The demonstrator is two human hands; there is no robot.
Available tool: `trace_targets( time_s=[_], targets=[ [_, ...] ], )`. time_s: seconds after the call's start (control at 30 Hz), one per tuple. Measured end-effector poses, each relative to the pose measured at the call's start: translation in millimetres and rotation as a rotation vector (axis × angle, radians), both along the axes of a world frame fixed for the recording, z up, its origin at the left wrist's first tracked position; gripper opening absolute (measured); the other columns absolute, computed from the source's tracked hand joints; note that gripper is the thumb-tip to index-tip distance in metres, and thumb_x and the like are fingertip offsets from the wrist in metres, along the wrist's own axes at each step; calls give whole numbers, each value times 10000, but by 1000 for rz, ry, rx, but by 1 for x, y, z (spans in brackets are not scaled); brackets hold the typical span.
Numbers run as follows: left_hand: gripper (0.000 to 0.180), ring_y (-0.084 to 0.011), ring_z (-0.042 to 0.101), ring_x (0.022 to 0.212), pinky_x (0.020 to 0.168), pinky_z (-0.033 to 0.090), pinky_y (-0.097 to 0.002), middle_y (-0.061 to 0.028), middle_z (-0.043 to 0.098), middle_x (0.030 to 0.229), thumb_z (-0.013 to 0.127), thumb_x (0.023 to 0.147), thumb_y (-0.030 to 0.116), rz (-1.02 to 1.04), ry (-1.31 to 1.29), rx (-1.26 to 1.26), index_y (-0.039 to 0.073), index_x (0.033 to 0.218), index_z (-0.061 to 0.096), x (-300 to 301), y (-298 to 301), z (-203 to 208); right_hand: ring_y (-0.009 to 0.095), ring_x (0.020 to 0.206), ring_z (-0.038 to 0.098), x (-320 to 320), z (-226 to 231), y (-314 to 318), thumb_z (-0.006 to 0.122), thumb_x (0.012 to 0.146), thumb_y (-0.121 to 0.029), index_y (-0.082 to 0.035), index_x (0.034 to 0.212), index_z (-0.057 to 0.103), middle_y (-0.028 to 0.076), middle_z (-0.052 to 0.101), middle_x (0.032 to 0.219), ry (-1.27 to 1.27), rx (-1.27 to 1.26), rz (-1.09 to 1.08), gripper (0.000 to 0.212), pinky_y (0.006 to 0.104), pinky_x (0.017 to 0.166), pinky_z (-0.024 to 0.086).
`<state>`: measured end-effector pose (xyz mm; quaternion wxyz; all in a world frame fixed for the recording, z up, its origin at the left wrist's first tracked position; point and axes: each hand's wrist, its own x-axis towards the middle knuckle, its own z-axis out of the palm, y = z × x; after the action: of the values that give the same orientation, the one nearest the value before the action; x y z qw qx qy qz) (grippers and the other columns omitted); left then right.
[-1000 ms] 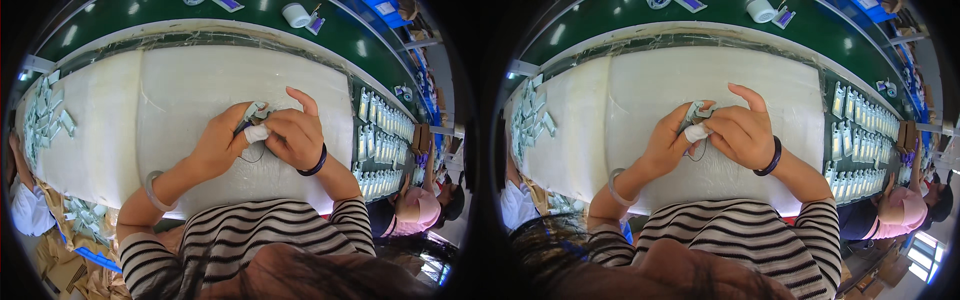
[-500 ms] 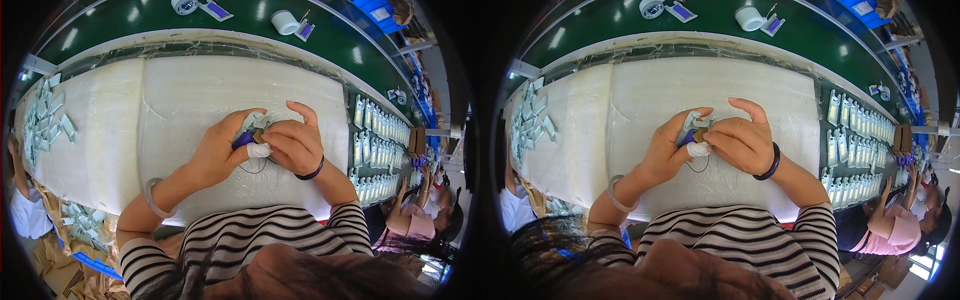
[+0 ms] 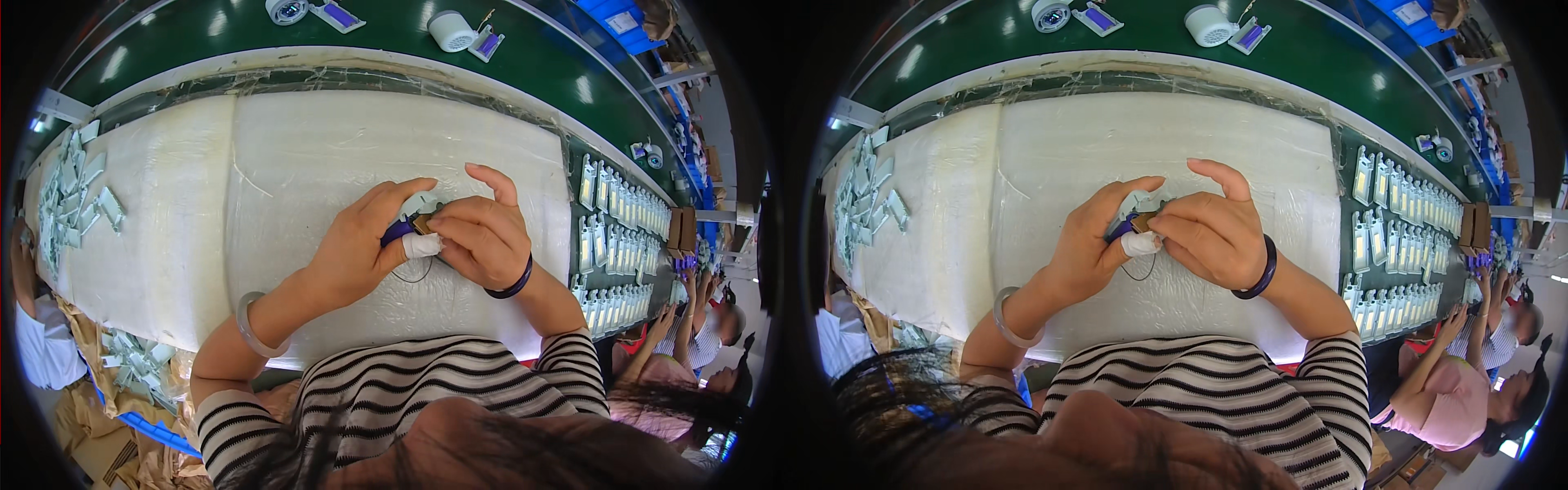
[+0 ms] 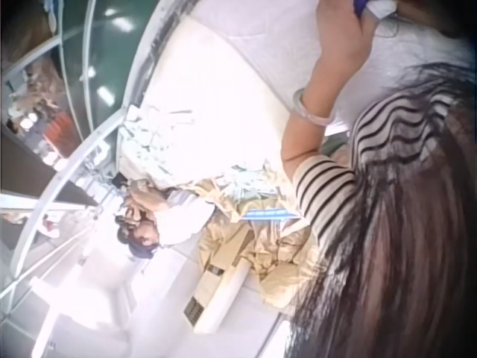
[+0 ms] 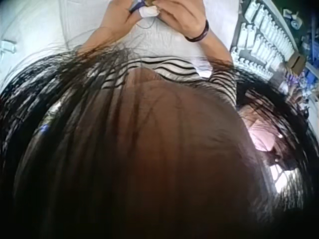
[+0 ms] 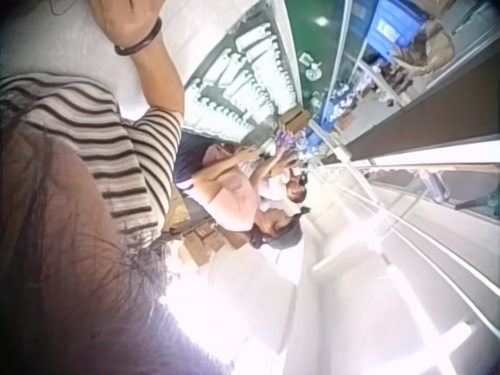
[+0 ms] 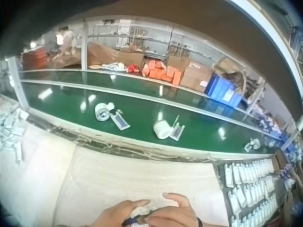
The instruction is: Assembling small electronic components including a digital dial/gauge and a purple housing unit.
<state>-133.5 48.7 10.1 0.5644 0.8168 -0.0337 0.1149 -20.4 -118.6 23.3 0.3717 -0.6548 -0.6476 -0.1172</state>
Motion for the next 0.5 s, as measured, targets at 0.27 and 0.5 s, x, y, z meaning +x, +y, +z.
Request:
trace_targets(
  time_s=[0.27, 0.5],
  targets=[
    [494, -304, 553, 786, 706, 467, -353, -141, 563, 945, 673, 816, 130, 25, -46, -4, 64, 1270, 489, 0, -2, -6, 168, 698, 640, -1, 6, 4, 741, 611, 26, -43, 905, 628, 49, 648, 837, -1, -21, -6, 323, 516, 999, 376],
    [473, -309, 547, 779, 701, 463, -358, -138, 559, 932, 660, 801, 90, 27, -29, -22, 68, 1249, 511, 0, -2, -7, 164, 671, 628, -1, 7, 5, 739, 603, 29, -35, 885, 638, 46, 639, 810, 6, -32, -15, 307, 507, 1010, 365]
  ],
)
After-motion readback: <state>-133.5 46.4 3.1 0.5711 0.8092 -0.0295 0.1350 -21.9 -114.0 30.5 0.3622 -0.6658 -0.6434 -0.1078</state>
